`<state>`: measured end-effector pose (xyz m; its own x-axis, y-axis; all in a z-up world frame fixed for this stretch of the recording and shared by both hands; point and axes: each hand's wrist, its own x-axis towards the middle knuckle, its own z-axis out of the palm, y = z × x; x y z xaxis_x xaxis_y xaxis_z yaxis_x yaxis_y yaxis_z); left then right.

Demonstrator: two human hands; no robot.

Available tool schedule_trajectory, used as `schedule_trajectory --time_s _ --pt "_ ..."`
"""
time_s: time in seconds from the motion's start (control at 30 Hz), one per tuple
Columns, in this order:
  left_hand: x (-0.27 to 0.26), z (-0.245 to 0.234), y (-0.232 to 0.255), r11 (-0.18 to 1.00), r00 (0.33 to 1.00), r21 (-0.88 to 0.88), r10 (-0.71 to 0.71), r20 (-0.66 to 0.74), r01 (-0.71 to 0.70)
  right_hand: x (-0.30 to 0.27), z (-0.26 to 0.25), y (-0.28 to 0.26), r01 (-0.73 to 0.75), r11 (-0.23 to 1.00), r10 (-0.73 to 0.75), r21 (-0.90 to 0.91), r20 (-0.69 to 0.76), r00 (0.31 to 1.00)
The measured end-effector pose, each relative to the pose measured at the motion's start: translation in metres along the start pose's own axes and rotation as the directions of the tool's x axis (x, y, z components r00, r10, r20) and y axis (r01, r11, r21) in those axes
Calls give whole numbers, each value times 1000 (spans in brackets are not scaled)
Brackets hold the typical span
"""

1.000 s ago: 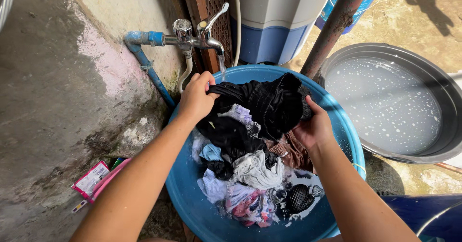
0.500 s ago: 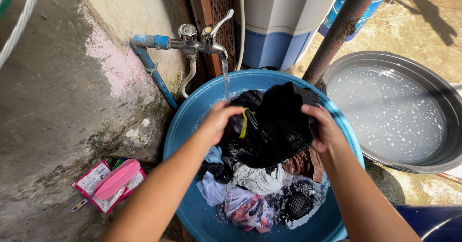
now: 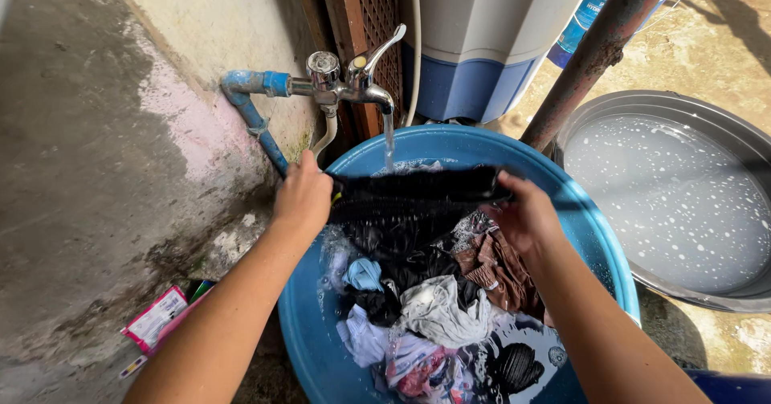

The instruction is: The person hand-washes clothes by rinsing individual garments in a blue basin under a running water tap, wringing them out, and transferring them between buckets.

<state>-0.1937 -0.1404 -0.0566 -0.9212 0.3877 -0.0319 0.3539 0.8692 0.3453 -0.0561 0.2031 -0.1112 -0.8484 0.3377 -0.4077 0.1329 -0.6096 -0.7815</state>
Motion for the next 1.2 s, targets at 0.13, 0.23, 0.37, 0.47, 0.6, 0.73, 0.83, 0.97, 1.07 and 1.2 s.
schedule_trajectory --time_s 0.13,0.23,0.37,0.47,0.6,0.73,0.83,0.97,1.07,1.2 --pt "12 11 19 997 998 61 -48 -49 51 23 24 2 308 930 -285 -199 133 949" --pt "15 64 24 993 999 108 40 -1 -40 48 9 53 627 117 -540 -770 481 691" --pt "0 149 39 989 968 145 -72 239 38 64 -9 155 294 -15 -31 -956 294 955" --pt "-18 210 31 970 891 75 -241 384 231 62 -10 208 220 -362 190 -906 159 969" --pt "23 287 -1 976 863 63 -213 457 207 104 -22 235 151 -304 188 -941 96 977" --pt "78 353 -18 987 850 113 -153 503 111 166 -49 258 95 -317 234 -944 19 972" --pt "95 388 -29 990 867 129 -106 486 49 191 -77 279 40 -226 392 -973 -53 919" --pt "72 419 -42 989 887 140 -29 461 -40 178 -98 299 29 -227 481 -973 -87 872" --pt "30 440 -46 979 893 159 43 447 -127 142 -94 302 158 -420 517 -894 -93 851" --pt "-56 469 -56 949 861 186 137 490 -256 74 -88 306 376 -529 612 -760 -35 790"
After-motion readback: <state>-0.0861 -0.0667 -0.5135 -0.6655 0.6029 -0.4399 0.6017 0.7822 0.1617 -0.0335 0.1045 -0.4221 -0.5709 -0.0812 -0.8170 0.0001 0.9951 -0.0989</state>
